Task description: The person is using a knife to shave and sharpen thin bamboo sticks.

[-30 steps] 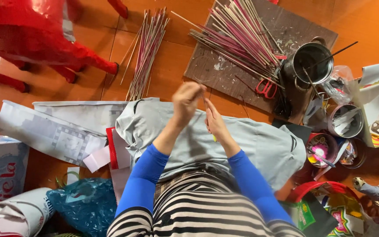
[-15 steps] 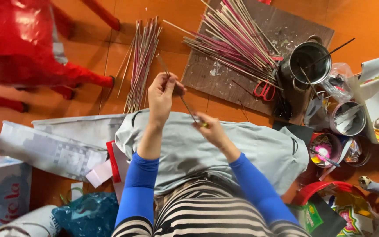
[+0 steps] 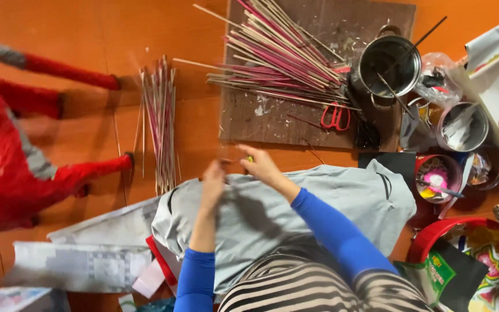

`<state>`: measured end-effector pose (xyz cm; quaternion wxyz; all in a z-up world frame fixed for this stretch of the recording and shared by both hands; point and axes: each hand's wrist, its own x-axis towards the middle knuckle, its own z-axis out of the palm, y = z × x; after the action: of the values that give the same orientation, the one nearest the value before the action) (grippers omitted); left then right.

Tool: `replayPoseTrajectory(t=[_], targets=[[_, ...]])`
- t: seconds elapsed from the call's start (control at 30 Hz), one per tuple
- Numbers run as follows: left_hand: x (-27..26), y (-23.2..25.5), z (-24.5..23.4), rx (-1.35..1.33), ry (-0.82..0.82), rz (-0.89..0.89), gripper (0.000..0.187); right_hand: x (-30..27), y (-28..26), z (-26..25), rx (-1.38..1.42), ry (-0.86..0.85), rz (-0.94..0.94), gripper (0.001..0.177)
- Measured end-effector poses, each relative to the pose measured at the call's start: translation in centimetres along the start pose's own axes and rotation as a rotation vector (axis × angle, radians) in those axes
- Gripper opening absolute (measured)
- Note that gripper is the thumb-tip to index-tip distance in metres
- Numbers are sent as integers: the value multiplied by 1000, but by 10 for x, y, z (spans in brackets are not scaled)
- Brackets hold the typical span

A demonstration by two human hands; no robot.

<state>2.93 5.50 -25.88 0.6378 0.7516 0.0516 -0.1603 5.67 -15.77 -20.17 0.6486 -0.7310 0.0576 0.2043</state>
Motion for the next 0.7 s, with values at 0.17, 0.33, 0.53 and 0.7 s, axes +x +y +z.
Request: replayPoseTrajectory(t=[0.17, 0.33, 0.53, 0.7], targets=[[46, 24, -100, 376, 391, 0, 29, 54, 46, -110, -661, 477, -232, 28], [77, -12, -158, 568, 506, -43, 25, 59, 58, -201, -979, 695, 2, 10], [71, -15, -152, 977, 630, -24, 27, 59, 78, -231, -1180, 662, -49, 11], [36, 34, -105, 844, 581, 198, 26, 58, 88, -240, -1260, 582, -60, 14]])
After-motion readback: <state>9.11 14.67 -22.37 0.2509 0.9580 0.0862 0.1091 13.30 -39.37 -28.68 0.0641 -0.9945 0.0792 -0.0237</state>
